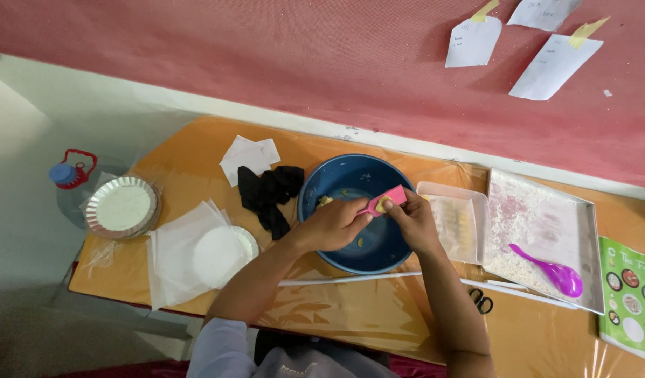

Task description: Shaping small pieces of dough using a pink mold on a production table.

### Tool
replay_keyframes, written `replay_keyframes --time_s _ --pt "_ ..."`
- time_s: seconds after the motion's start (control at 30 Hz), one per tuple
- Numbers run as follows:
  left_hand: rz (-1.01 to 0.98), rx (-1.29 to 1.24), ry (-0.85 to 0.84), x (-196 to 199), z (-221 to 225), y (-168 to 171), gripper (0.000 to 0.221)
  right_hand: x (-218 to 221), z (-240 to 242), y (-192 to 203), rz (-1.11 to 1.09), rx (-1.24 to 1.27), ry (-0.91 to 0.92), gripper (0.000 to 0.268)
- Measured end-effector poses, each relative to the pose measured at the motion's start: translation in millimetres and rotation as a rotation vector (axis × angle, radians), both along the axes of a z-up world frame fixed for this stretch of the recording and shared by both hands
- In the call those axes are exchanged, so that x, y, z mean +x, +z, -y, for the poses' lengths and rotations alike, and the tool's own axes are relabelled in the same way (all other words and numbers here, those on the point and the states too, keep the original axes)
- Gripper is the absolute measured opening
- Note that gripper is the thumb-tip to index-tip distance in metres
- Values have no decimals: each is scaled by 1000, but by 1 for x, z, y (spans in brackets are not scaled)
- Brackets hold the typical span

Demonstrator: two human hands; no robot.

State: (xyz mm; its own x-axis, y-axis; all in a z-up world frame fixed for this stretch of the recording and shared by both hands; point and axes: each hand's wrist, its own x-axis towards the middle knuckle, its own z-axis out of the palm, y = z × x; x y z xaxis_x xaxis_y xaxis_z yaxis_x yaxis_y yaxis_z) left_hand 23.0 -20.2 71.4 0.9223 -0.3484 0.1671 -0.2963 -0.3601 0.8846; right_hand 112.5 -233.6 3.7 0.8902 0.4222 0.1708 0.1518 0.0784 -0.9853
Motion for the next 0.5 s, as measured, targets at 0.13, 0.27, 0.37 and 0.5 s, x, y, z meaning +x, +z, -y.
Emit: replay_keyframes --time_s 0.13,0.27,0.37,0.5 --pt "18 33 10 -3 -1 11 27 -2 2 6 16 14 -3 12" --pt "32 21 -2 -2 1 -1 26 0 6 -2 48 19 -20 13" --pt "4 -25 -7 -1 5 -8 27 1 4 -9 49 71 -28 12" --pt "-1 -113 -15 -1 9 2 28 1 1 -7 54 158 27 18"
